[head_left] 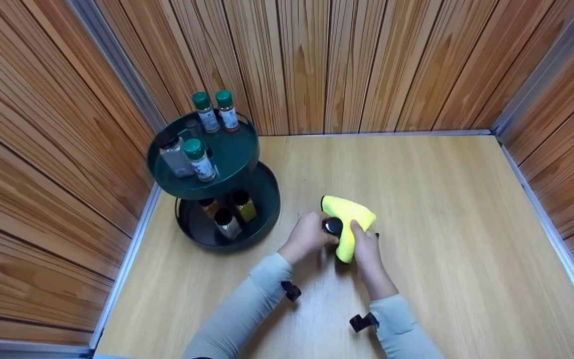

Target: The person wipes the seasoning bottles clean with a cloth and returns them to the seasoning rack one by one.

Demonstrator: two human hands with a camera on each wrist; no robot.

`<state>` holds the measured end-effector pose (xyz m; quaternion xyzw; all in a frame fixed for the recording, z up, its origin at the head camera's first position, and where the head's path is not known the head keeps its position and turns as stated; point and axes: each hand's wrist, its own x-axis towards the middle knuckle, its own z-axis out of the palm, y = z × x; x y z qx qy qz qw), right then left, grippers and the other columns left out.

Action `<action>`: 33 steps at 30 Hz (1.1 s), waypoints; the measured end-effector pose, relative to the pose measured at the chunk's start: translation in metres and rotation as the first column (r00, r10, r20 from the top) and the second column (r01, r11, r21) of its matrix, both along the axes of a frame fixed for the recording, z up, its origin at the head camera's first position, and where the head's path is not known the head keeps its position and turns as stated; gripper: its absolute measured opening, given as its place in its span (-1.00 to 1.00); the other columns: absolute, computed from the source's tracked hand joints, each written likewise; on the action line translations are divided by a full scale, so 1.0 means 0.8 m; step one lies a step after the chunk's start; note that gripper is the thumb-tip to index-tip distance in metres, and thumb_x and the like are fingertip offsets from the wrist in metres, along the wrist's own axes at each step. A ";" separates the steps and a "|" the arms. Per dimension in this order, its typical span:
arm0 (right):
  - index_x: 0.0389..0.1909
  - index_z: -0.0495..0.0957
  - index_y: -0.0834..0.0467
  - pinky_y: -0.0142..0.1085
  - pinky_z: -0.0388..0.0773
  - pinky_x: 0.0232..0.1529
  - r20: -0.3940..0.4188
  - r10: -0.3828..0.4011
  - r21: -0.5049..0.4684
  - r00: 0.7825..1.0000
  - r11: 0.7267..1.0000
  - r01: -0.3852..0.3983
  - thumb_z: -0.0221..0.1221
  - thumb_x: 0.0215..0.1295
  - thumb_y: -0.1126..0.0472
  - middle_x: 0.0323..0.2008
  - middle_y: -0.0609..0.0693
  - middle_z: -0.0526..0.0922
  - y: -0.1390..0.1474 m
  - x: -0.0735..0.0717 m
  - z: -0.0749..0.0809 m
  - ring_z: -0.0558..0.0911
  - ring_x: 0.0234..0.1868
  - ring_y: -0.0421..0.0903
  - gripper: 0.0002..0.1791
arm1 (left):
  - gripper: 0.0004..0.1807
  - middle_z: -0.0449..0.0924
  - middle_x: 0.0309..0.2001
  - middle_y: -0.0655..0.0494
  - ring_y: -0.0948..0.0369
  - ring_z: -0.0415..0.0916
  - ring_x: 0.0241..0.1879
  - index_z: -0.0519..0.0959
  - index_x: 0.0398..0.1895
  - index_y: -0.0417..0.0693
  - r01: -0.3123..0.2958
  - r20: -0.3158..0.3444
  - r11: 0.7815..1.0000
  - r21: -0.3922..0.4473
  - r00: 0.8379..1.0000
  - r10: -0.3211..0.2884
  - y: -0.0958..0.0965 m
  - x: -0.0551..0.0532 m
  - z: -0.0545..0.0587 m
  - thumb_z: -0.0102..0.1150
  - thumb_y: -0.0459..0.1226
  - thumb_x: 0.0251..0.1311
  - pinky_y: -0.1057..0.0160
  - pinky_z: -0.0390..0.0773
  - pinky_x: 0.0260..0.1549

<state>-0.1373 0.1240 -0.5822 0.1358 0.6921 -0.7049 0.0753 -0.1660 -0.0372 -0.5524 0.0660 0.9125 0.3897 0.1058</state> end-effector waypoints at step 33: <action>-0.12 0.57 0.29 -0.33 0.57 -0.26 -0.014 -0.001 -0.074 1.000 0.997 0.000 0.00 0.58 -0.09 -0.39 -0.02 0.65 0.012 0.003 0.005 0.62 -0.37 -0.15 -0.52 | -0.57 0.75 -0.12 0.01 0.24 0.59 -0.17 0.70 -0.12 -0.10 -0.004 -0.018 0.999 -0.042 1.000 0.003 0.001 -0.001 0.002 0.65 -0.29 -0.11 0.18 0.60 0.00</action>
